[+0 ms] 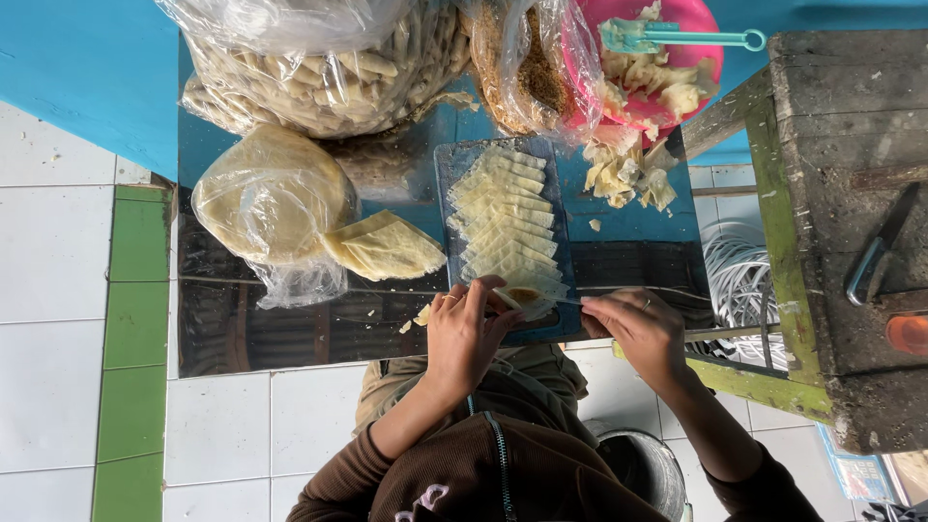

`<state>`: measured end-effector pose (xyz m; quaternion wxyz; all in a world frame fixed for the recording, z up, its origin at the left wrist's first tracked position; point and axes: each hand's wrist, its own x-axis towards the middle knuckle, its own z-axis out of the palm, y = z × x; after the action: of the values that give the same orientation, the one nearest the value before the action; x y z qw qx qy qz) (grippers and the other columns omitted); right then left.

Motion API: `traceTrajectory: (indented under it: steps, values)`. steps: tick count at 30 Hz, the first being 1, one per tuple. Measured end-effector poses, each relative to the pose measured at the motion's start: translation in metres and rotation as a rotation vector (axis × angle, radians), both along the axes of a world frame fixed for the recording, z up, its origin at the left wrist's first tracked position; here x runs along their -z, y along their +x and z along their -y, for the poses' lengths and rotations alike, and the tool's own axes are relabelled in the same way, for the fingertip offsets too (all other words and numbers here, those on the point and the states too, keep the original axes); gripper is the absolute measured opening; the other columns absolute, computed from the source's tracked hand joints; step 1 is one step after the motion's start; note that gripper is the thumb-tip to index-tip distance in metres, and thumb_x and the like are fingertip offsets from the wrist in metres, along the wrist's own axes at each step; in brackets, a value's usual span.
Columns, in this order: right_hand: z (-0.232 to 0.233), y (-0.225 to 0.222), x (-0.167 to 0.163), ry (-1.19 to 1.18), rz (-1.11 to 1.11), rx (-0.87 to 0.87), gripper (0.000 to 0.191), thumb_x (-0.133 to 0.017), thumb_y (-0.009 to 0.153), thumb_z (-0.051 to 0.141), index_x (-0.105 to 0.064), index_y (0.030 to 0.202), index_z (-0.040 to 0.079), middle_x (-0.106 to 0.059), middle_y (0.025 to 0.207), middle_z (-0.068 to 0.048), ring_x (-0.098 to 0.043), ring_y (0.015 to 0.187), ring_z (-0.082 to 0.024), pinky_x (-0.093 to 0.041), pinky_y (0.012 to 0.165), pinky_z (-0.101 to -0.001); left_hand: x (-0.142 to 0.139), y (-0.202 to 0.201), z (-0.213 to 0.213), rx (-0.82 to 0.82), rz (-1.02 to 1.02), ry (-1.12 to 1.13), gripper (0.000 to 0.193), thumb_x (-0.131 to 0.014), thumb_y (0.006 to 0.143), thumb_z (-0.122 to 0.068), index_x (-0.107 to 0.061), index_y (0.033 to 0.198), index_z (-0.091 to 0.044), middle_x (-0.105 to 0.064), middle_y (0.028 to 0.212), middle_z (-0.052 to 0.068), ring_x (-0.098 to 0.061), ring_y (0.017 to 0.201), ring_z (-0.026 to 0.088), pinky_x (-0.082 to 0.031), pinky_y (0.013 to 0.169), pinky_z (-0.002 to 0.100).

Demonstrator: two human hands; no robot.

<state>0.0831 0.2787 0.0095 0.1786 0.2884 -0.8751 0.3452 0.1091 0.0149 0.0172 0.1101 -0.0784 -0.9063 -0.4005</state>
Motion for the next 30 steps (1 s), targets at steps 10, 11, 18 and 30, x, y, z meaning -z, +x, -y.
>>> traceTrajectory:
  steps: [10,11,18,30]
  values:
    - [-0.005,0.011,0.007,0.261,-0.515,-0.032,0.024,-0.086,0.084,0.02,-0.081,0.106,0.015,-0.074,0.101,0.005,-0.068,0.094,-0.014,-0.057,0.078,-0.0262,-0.002,0.009,0.006,-0.077,0.076,0.0,0.057,-0.082,0.081,-0.046,-0.061,0.118,-0.008,-0.068,0.083,0.006,-0.065,0.08,0.025,-0.044,0.08,0.04]
    - [-0.006,0.009,0.009,0.229,-0.518,-0.024,0.024,-0.086,0.084,0.021,-0.08,0.106,0.014,-0.074,0.101,0.004,-0.068,0.093,-0.014,-0.058,0.078,-0.027,-0.002,0.009,0.007,-0.064,0.042,0.001,0.054,-0.08,0.084,-0.042,-0.06,0.119,-0.007,-0.068,0.089,0.006,-0.065,0.084,0.025,-0.044,0.08,0.04]
    - [-0.006,-0.058,-0.011,0.154,-0.496,0.219,0.018,-0.09,0.091,0.007,-0.08,0.105,0.009,-0.072,0.089,-0.003,-0.065,0.085,-0.023,-0.052,0.075,-0.0356,0.006,0.01,0.007,-0.055,0.044,0.022,0.04,-0.074,0.091,-0.023,-0.057,0.123,-0.006,-0.066,0.097,0.007,-0.063,0.093,0.025,-0.045,0.083,0.04]
    - [0.048,-0.132,-0.055,0.13,-0.245,0.174,0.034,-0.073,0.096,0.011,-0.066,0.127,0.001,-0.065,0.121,-0.021,-0.064,0.106,-0.036,-0.052,0.091,-0.0425,0.007,0.008,0.008,0.044,-0.067,0.131,0.041,-0.078,0.085,-0.017,-0.056,0.117,-0.006,-0.07,0.11,0.001,-0.063,0.096,0.024,-0.043,0.084,0.04]
